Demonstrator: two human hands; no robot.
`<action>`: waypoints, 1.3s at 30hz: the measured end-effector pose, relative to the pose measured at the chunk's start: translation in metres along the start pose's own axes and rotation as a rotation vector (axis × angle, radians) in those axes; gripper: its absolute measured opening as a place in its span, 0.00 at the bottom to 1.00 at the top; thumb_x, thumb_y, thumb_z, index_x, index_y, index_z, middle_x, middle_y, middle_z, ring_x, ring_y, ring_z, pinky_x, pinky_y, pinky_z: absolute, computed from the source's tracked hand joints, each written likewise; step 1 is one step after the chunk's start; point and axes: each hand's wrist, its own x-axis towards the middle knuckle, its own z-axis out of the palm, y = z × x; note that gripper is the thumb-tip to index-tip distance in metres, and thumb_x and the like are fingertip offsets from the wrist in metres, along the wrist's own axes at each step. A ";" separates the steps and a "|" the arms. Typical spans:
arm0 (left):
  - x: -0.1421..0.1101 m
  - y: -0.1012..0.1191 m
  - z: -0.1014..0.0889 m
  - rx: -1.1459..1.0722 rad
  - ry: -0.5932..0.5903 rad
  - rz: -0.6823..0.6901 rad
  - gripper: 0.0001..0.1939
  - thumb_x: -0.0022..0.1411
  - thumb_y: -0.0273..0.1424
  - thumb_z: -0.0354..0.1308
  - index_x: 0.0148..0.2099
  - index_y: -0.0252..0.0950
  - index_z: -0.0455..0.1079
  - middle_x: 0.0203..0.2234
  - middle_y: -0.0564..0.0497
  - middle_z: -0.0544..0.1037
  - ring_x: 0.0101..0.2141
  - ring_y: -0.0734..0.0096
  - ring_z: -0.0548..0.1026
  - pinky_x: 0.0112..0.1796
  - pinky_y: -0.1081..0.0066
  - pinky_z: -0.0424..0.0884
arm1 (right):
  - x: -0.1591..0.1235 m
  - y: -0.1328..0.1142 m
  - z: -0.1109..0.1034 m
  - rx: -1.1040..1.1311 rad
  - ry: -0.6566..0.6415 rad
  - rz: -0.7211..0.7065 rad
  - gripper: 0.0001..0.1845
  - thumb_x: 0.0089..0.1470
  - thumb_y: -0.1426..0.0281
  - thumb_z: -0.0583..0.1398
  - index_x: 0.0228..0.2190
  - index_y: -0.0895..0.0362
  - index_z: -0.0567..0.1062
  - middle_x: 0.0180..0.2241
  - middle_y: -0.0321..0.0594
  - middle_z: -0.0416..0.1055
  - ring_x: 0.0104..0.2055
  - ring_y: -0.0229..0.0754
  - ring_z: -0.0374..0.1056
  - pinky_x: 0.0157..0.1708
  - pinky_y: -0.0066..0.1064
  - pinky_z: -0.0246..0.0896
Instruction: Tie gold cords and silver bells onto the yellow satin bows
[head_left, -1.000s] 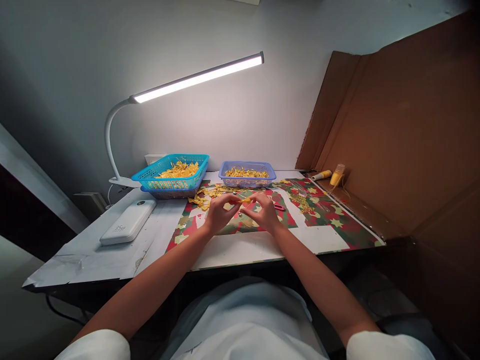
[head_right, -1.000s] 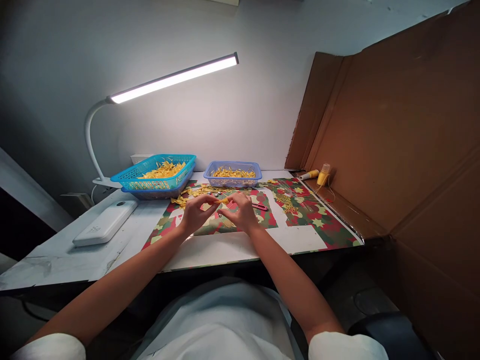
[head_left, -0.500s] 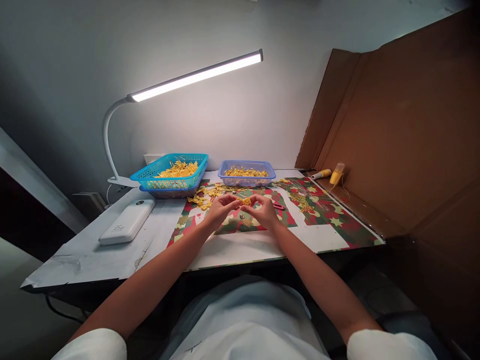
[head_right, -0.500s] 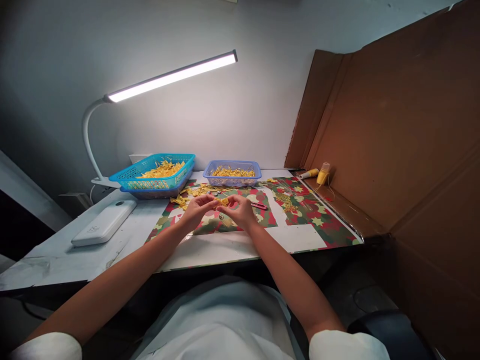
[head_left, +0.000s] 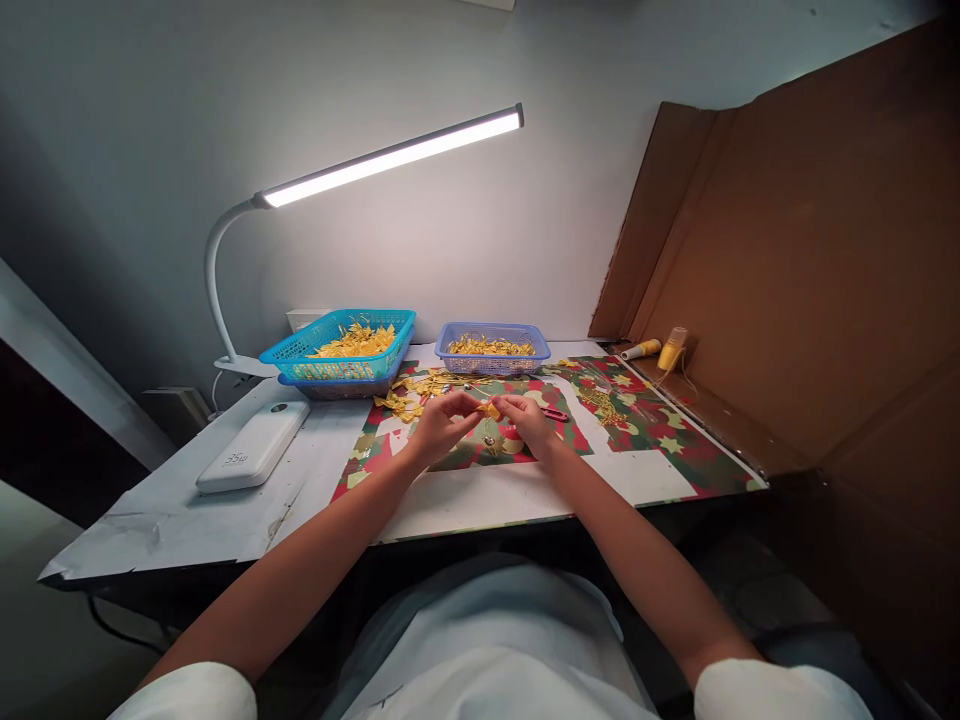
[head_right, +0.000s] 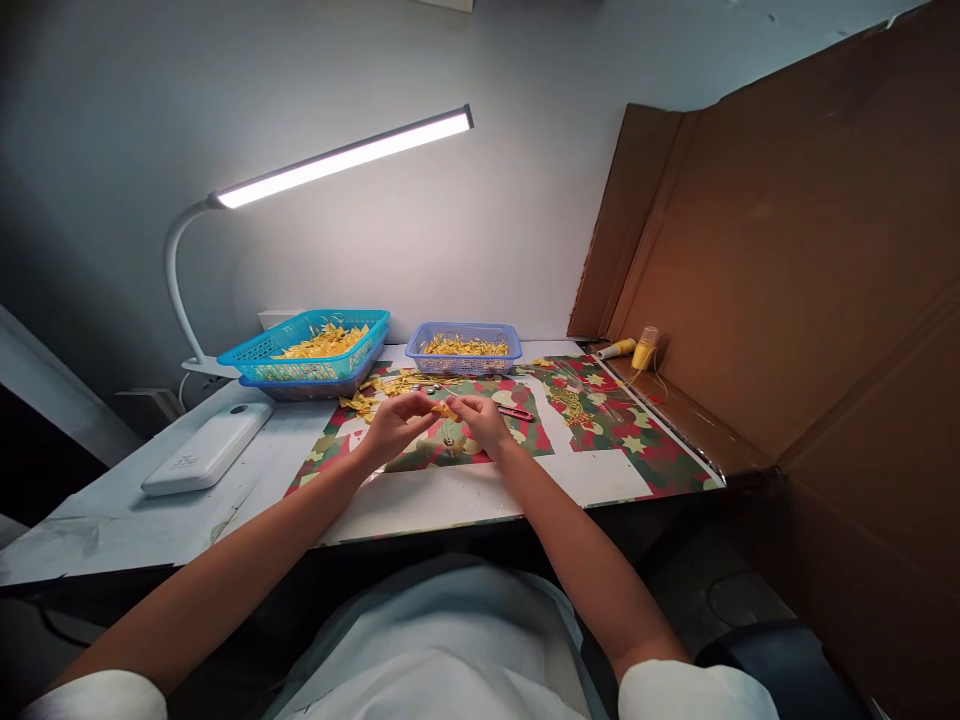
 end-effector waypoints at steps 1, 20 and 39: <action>0.000 0.001 0.000 0.071 -0.003 0.042 0.08 0.55 0.34 0.62 0.30 0.34 0.72 0.23 0.51 0.78 0.25 0.73 0.73 0.28 0.74 0.68 | 0.001 0.000 0.000 0.017 -0.007 0.015 0.21 0.42 0.49 0.63 0.22 0.55 0.75 0.23 0.36 0.71 0.28 0.38 0.65 0.31 0.30 0.61; 0.007 -0.028 -0.015 0.320 -0.257 0.056 0.08 0.54 0.29 0.56 0.36 0.37 0.75 0.22 0.53 0.74 0.24 0.74 0.70 0.26 0.76 0.66 | 0.057 -0.090 -0.074 0.474 0.376 -0.168 0.12 0.51 0.67 0.65 0.27 0.53 0.65 0.19 0.24 0.68 0.21 0.29 0.69 0.22 0.18 0.66; 0.001 0.002 -0.005 -0.796 -0.316 -0.733 0.10 0.55 0.29 0.62 0.40 0.30 0.71 0.32 0.45 0.78 0.31 0.71 0.78 0.32 0.74 0.73 | 0.081 -0.019 -0.088 0.626 0.623 0.242 0.16 0.60 0.80 0.53 0.21 0.58 0.65 0.14 0.30 0.68 0.16 0.29 0.67 0.19 0.16 0.65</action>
